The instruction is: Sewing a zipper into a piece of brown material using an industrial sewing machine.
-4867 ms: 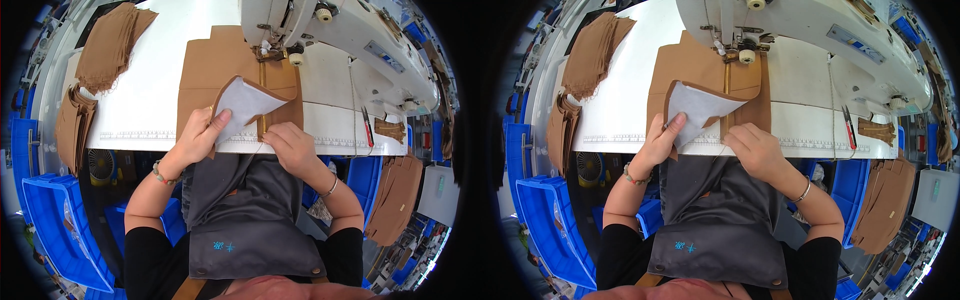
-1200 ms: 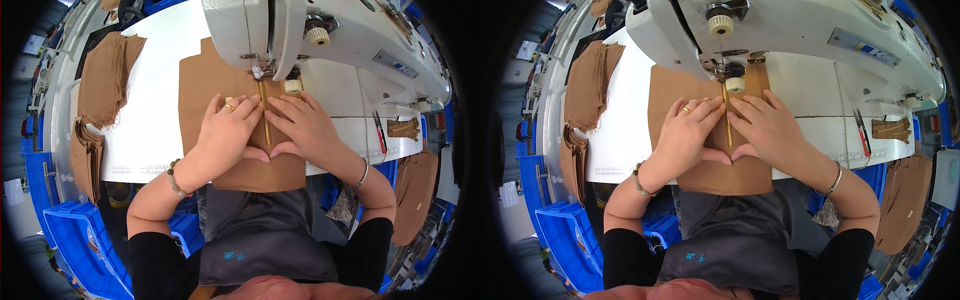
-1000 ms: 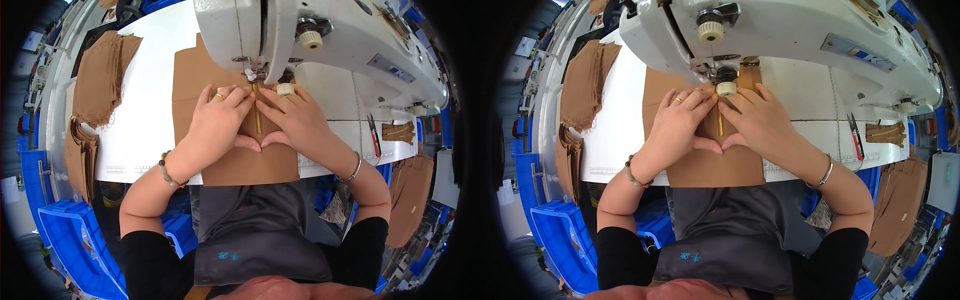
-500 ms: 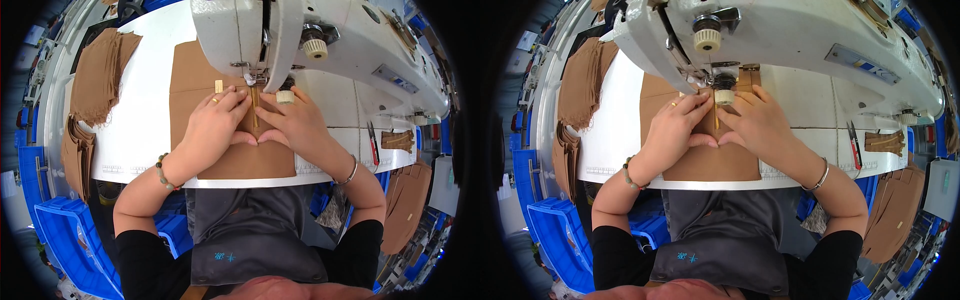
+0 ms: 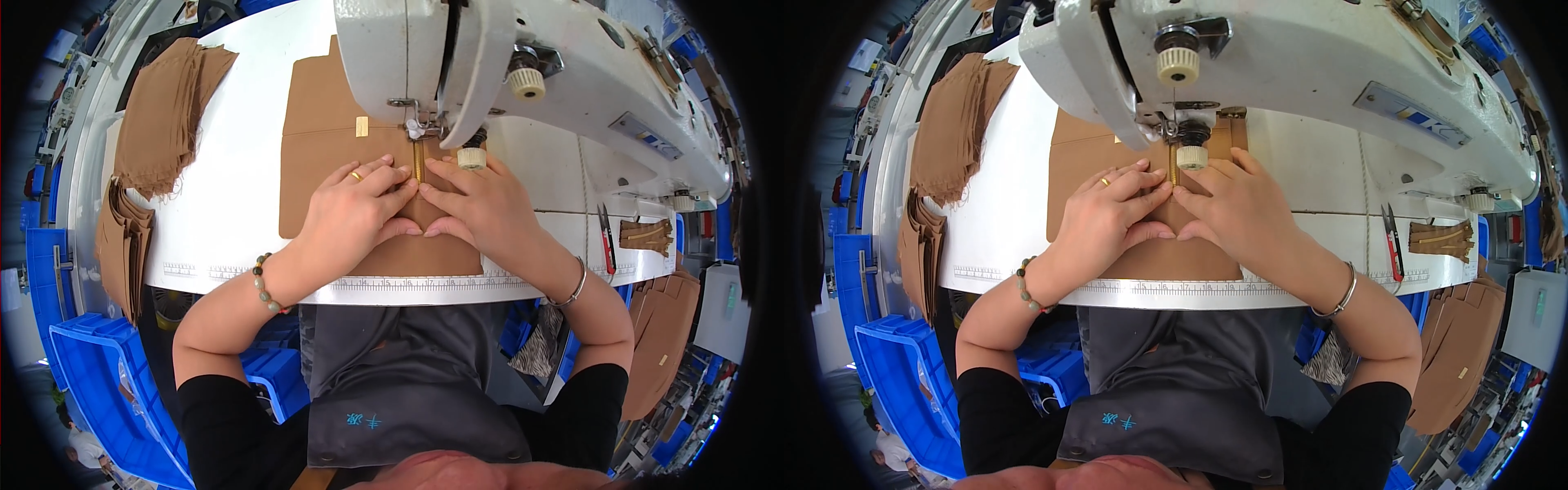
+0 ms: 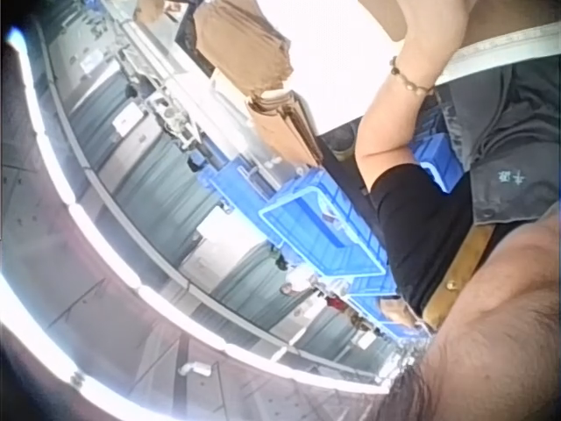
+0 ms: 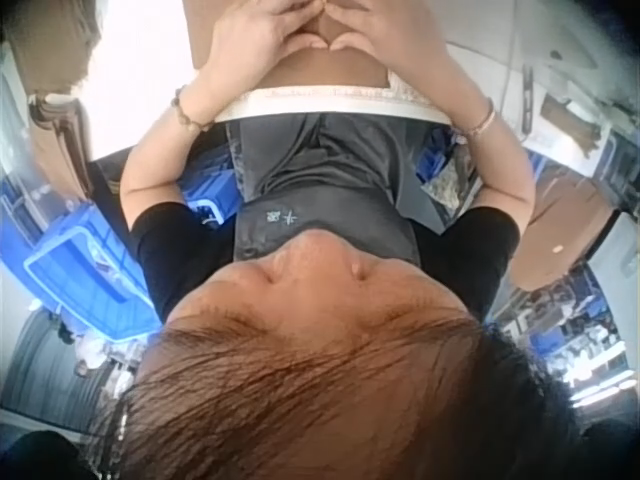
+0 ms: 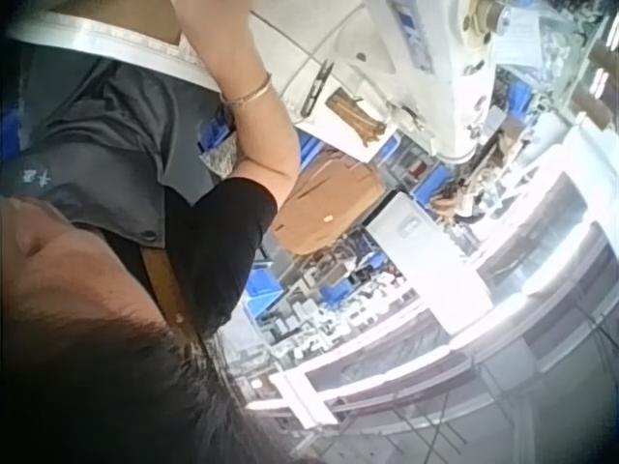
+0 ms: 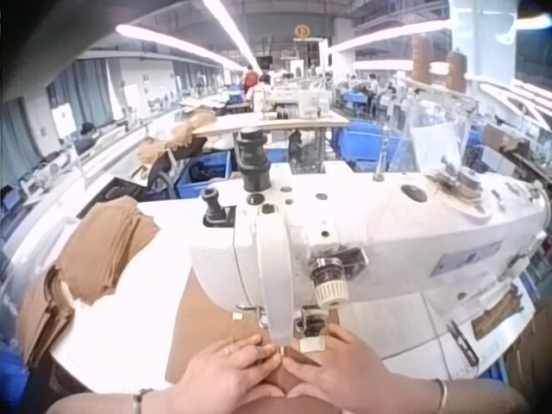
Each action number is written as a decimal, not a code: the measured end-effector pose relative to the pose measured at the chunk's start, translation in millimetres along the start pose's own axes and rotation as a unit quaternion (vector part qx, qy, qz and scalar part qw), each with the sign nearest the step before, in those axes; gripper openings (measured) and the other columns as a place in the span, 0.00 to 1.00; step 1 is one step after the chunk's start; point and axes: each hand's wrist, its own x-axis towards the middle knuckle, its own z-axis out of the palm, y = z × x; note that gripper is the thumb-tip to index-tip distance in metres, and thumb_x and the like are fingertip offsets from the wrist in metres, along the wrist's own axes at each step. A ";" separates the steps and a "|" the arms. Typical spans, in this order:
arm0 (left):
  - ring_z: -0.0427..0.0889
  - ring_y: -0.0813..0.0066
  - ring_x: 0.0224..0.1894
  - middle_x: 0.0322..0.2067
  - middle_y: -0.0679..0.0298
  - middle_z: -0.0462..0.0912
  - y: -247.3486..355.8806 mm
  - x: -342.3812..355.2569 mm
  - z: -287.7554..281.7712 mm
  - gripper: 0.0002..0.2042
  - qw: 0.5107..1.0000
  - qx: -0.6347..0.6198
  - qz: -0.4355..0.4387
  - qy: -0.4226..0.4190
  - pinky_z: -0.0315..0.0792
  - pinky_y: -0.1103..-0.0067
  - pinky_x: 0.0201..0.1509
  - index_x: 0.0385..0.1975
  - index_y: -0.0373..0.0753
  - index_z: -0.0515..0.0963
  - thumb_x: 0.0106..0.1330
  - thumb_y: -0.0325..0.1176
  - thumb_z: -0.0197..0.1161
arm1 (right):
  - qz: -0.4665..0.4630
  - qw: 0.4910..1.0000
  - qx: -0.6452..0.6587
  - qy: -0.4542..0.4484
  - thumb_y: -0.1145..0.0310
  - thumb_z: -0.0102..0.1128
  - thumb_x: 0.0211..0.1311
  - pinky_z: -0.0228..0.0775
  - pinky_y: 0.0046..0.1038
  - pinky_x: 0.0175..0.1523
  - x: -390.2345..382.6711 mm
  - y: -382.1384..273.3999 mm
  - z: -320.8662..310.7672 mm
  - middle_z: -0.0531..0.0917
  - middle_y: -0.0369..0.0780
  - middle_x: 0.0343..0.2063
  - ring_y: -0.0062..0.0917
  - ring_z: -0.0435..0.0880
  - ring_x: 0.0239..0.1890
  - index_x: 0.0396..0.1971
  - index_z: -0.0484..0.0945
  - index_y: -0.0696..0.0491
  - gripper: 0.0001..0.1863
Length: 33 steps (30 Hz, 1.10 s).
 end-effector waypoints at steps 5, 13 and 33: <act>0.83 0.59 0.57 0.51 0.61 0.85 -12.4 12.1 5.2 0.25 1.000 0.016 0.008 0.012 0.76 0.67 0.62 0.49 0.38 0.87 0.54 0.46 0.75 | 0.016 1.000 -0.008 0.011 0.51 0.75 0.47 0.68 0.41 0.64 8.9 9.4 1.1 0.84 0.39 0.39 0.34 0.81 0.48 0.46 0.88 0.49 0.27; 0.83 0.62 0.54 0.50 0.62 0.85 -23.9 22.5 9.3 0.24 0.999 0.014 -0.008 0.040 0.75 0.66 0.63 0.50 0.38 0.87 0.56 0.46 0.74 | 0.030 0.997 -0.020 0.067 0.51 0.75 0.48 0.71 0.40 0.64 13.7 18.4 11.8 0.84 0.39 0.38 0.35 0.82 0.48 0.47 0.87 0.48 0.26; 0.80 0.63 0.63 0.53 0.62 0.84 -22.2 16.1 10.8 0.24 0.999 0.031 -0.004 0.012 0.73 0.60 0.66 0.52 0.38 0.85 0.62 0.49 0.68 | 0.021 0.998 -0.047 0.043 0.49 0.71 0.53 0.68 0.43 0.68 10.3 18.5 12.8 0.81 0.40 0.33 0.36 0.81 0.46 0.54 0.84 0.49 0.30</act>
